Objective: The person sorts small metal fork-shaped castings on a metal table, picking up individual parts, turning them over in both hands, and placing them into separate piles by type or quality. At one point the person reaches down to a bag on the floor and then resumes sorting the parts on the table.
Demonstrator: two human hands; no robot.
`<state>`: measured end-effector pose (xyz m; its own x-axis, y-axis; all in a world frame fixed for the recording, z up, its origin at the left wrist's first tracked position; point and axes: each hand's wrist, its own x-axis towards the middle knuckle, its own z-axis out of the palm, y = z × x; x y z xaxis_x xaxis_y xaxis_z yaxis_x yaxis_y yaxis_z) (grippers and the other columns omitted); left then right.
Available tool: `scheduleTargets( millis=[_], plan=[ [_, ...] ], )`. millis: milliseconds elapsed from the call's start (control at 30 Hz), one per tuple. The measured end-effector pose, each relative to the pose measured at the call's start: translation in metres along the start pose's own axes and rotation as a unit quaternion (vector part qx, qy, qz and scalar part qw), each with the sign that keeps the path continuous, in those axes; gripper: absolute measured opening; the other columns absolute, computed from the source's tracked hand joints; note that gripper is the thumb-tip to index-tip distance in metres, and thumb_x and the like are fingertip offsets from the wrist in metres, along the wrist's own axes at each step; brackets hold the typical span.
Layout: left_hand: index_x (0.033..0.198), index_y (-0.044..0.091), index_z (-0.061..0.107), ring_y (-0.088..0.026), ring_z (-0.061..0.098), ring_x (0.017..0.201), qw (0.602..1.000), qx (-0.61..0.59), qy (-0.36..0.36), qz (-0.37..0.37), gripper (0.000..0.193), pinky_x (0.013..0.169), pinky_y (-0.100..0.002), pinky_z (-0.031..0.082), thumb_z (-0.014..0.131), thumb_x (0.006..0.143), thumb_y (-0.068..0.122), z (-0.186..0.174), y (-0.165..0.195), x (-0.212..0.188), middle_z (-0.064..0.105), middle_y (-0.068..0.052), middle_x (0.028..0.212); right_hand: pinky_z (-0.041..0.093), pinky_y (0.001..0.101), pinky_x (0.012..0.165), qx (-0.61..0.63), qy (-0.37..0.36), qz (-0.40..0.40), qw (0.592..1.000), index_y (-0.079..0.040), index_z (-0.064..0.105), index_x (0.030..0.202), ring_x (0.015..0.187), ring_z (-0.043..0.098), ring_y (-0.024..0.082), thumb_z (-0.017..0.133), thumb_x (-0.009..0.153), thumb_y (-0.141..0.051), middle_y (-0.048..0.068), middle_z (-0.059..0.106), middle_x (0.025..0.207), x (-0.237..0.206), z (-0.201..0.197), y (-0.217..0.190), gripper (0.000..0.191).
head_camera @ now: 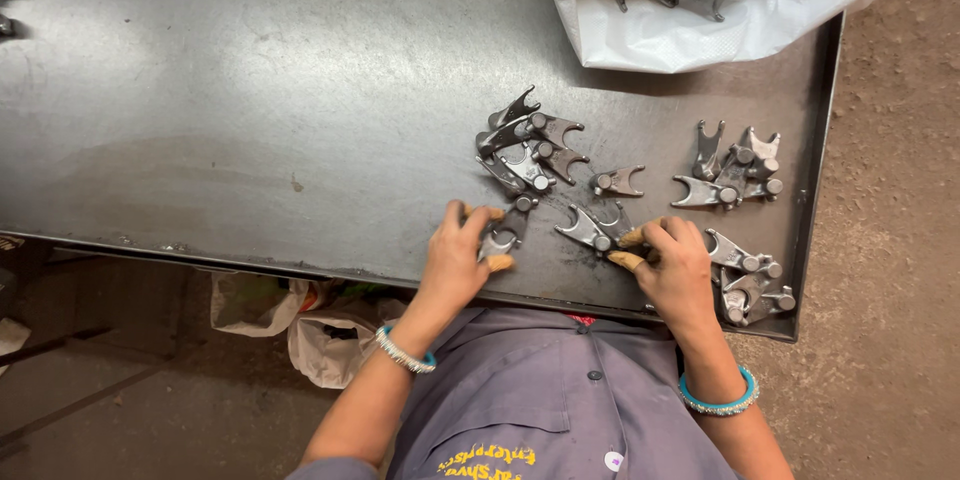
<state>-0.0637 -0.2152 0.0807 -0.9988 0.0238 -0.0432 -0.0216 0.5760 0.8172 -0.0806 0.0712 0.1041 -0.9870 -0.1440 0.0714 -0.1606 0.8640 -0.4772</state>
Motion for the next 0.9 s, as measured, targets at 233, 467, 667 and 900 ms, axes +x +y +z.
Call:
scheduleTargets(
  millis=[233, 467, 667, 900],
  plan=[
    [0.109, 0.006, 0.061, -0.042, 0.060, 0.100, 0.993, 0.045, 0.074, 0.085, 0.044, 0.084, -0.051, 0.050, 0.077, 0.069, -0.005, 0.053, 0.011, 0.035, 0.058, -0.017, 0.108, 0.057, 0.0279, 0.073, 0.413, 0.047, 0.085, 0.906, -0.006, 0.069, 0.102, 0.086, 0.066, 0.014, 0.088, 0.078, -0.009, 0.004, 0.067, 0.101, -0.027, 0.015, 0.037, 0.030],
    [0.106, 0.004, 0.062, -0.041, 0.059, 0.098, 0.992, -0.002, 0.092, 0.091, 0.039, 0.082, -0.051, 0.049, 0.080, 0.072, 0.003, 0.073, 0.022, 0.049, 0.059, -0.016, 0.105, 0.049, 0.0248, 0.057, 0.760, -0.049, 0.259, 0.594, -0.013, 0.065, 0.110, 0.075, 0.064, 0.020, 0.077, 0.088, -0.023, 0.009, 0.069, 0.094, -0.048, 0.043, 0.077, 0.027],
    [0.112, 0.007, 0.071, -0.037, 0.063, 0.091, 0.969, -0.029, 0.179, 0.169, 0.037, 0.078, -0.046, 0.052, 0.081, 0.076, 0.009, 0.067, 0.019, 0.022, 0.061, -0.014, 0.102, 0.043, 0.0224, 0.053, 0.802, -0.067, 0.313, 0.504, -0.012, 0.065, 0.108, 0.071, 0.055, 0.018, 0.071, 0.095, -0.035, 0.012, 0.068, 0.090, -0.055, 0.052, 0.088, 0.028],
    [0.120, 0.005, 0.069, -0.015, 0.070, 0.083, 0.891, -0.431, -0.093, -0.105, 0.029, 0.065, -0.031, 0.060, 0.072, 0.095, 0.019, 0.104, 0.008, -0.008, 0.074, -0.012, 0.102, 0.054, 0.0283, 0.062, 0.693, -0.006, 0.303, 0.654, -0.010, 0.065, 0.110, 0.078, 0.065, 0.016, 0.071, 0.092, -0.024, 0.006, 0.069, 0.096, -0.051, 0.050, 0.063, 0.024]
  ],
)
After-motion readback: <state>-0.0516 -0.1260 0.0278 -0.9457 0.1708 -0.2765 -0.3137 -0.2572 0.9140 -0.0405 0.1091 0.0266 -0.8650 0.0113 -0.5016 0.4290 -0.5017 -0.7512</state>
